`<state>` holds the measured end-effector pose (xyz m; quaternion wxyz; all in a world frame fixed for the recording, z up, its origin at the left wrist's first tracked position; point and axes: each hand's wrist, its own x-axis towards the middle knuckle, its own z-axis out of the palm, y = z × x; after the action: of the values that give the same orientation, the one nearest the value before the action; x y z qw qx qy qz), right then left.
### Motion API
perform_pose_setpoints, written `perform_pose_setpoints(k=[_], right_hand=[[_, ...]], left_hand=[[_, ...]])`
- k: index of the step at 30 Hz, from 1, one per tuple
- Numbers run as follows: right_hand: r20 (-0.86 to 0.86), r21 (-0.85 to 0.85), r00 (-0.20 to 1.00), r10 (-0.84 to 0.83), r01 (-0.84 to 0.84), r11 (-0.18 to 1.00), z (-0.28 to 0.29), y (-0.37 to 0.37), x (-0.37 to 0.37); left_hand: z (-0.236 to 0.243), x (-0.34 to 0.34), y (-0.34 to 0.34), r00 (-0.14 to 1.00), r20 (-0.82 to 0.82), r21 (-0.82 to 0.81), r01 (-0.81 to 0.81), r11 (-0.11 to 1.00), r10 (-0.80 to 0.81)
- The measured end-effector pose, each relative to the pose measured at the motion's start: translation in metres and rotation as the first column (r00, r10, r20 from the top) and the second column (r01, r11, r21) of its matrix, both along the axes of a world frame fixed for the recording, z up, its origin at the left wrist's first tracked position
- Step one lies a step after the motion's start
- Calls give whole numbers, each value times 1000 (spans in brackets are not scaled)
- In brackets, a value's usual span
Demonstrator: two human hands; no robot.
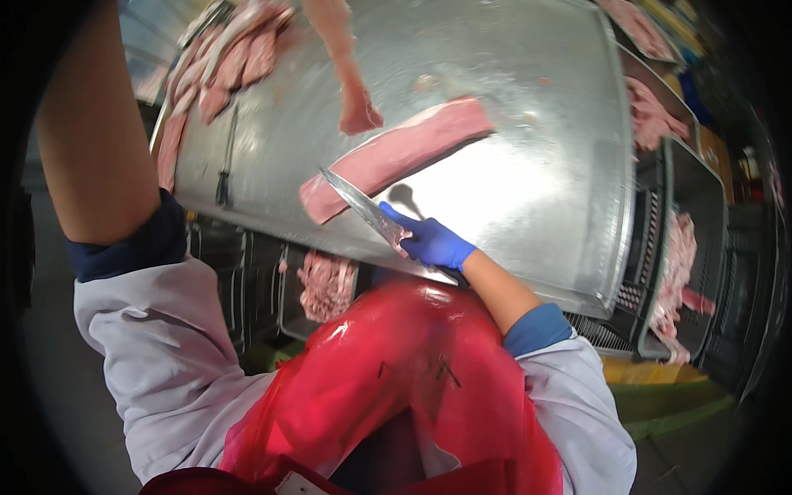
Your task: The person trims fat and connective tissue from large slabs of raw meat using a knife. They work on a stainless steel table, separating the trimmed fat and placing it into a nearby bin while keeping the lean meat on the table.
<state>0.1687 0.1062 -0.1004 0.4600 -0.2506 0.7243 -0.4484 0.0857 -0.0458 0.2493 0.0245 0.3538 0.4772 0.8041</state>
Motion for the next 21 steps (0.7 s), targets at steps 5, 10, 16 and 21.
perform_pose_setpoints(k=[5,10,16,21], right_hand=[[9,-106,950,-311,310,945,-2,130,25],[163,-178,789,-592,614,769,-9,214,54],[119,-156,734,-669,679,717,-42,251,77],[37,-93,631,-775,775,625,-37,279,111]], left_hand=[[14,9,160,953,-303,-249,-50,967,-29],[13,32,314,769,-630,-320,-124,939,-113],[7,58,426,528,-834,-259,-113,959,-162],[-141,-50,316,840,-433,-780,-167,604,-327]])
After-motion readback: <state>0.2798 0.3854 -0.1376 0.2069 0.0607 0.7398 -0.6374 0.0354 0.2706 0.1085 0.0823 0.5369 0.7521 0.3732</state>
